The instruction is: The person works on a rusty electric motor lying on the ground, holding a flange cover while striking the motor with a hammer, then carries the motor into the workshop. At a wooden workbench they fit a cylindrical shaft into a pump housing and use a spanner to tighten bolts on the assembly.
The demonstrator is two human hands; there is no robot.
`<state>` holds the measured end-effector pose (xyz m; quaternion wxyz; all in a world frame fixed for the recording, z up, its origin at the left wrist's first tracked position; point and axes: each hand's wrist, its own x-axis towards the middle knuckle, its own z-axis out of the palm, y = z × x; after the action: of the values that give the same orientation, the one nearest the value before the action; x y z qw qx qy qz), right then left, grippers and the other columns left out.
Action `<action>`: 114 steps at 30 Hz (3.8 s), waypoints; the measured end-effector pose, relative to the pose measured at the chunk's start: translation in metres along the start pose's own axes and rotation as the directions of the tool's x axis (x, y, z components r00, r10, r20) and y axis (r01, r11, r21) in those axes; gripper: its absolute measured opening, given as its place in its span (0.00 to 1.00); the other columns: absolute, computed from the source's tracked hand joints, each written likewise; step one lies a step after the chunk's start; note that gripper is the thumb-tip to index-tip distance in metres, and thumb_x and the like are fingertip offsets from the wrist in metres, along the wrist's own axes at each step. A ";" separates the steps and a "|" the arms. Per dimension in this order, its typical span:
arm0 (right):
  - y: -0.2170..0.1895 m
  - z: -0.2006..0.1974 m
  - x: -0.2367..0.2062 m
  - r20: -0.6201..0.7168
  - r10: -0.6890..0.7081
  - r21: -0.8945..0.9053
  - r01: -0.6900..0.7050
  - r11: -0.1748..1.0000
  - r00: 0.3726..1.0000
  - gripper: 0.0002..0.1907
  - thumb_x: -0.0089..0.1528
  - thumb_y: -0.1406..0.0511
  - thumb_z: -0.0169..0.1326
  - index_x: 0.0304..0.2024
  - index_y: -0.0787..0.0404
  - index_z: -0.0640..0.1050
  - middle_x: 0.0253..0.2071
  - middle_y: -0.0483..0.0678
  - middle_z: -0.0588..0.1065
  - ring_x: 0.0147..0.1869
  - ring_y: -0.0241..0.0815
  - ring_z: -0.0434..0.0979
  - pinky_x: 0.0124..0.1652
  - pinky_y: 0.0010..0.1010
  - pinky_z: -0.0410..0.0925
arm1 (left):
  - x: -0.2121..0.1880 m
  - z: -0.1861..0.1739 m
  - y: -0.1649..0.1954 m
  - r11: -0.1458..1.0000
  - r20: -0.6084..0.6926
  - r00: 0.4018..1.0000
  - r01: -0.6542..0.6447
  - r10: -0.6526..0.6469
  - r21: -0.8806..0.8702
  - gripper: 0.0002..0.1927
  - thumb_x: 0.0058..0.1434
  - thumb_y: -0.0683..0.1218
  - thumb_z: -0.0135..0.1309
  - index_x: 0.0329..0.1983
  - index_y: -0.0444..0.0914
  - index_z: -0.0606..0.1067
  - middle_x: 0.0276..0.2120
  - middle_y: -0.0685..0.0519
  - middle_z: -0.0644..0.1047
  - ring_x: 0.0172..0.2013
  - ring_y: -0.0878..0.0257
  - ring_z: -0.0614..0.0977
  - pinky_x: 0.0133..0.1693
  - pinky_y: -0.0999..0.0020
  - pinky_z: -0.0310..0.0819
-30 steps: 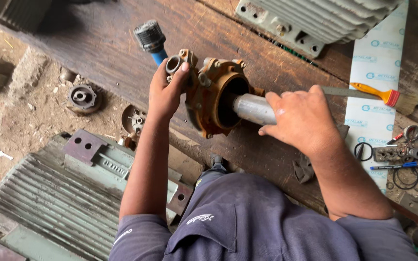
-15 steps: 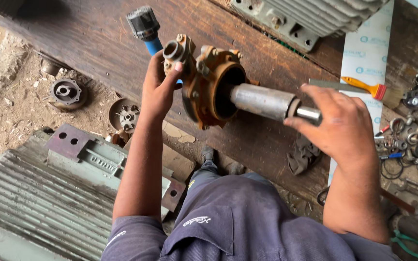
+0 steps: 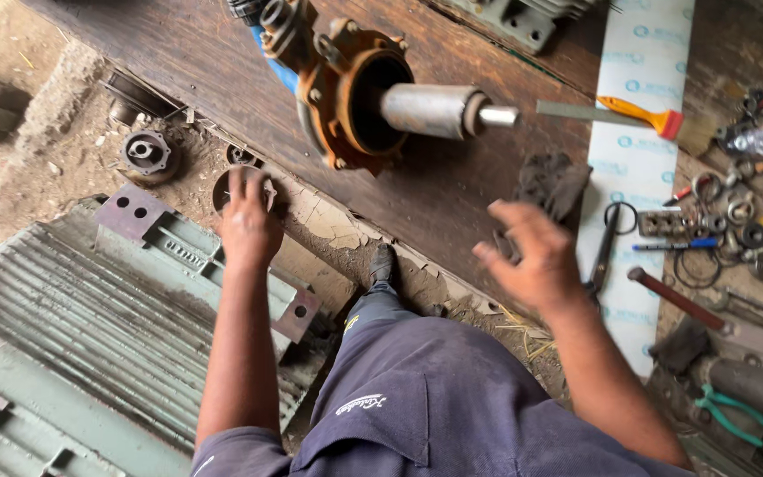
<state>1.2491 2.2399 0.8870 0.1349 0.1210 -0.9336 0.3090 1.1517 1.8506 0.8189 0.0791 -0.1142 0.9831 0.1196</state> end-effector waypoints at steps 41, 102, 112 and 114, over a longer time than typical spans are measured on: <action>-0.018 0.127 -0.016 -0.037 -0.025 0.100 0.029 0.995 0.999 0.21 0.55 0.74 0.56 0.52 0.63 0.76 0.56 0.57 0.75 0.60 0.58 0.74 0.58 0.44 0.68 | -0.026 0.075 0.011 0.228 0.261 0.846 0.170 0.465 -0.959 0.26 0.67 0.58 0.56 0.58 0.33 0.76 0.45 0.45 0.80 0.43 0.59 0.79 0.44 0.66 0.75; 0.004 -0.091 -0.258 -0.385 0.195 -0.085 -0.246 0.966 0.902 0.16 0.63 0.65 0.61 0.52 0.63 0.77 0.56 0.55 0.75 0.59 0.54 0.77 0.55 0.42 0.71 | -0.267 0.157 0.270 0.413 0.461 0.005 0.434 0.887 -0.801 0.37 0.66 0.70 0.43 0.62 0.36 0.71 0.54 0.45 0.77 0.50 0.55 0.80 0.51 0.59 0.77; 0.119 -0.265 -0.541 -0.842 0.130 -0.161 -0.474 0.866 0.524 0.31 0.72 0.55 0.52 0.73 0.62 0.64 0.66 0.58 0.70 0.69 0.53 0.72 0.65 0.46 0.71 | -0.559 0.165 0.476 0.453 0.219 -0.421 0.612 0.880 -0.649 0.62 0.54 0.85 0.23 0.80 0.41 0.50 0.76 0.46 0.58 0.71 0.47 0.63 0.69 0.47 0.51; 0.137 -0.288 -0.589 -0.880 0.346 -0.024 -0.758 0.652 0.326 0.31 0.73 0.57 0.53 0.73 0.64 0.64 0.69 0.62 0.67 0.73 0.58 0.69 0.68 0.50 0.67 | -0.561 0.162 0.498 0.422 0.217 -0.385 0.600 0.897 -0.680 0.62 0.54 0.85 0.24 0.80 0.41 0.49 0.78 0.47 0.54 0.74 0.46 0.60 0.72 0.45 0.48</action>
<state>1.8078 2.6058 0.8426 0.4546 -0.4070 -0.7803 0.1374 1.5908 2.4778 0.8738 0.7167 0.2761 0.1952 0.6100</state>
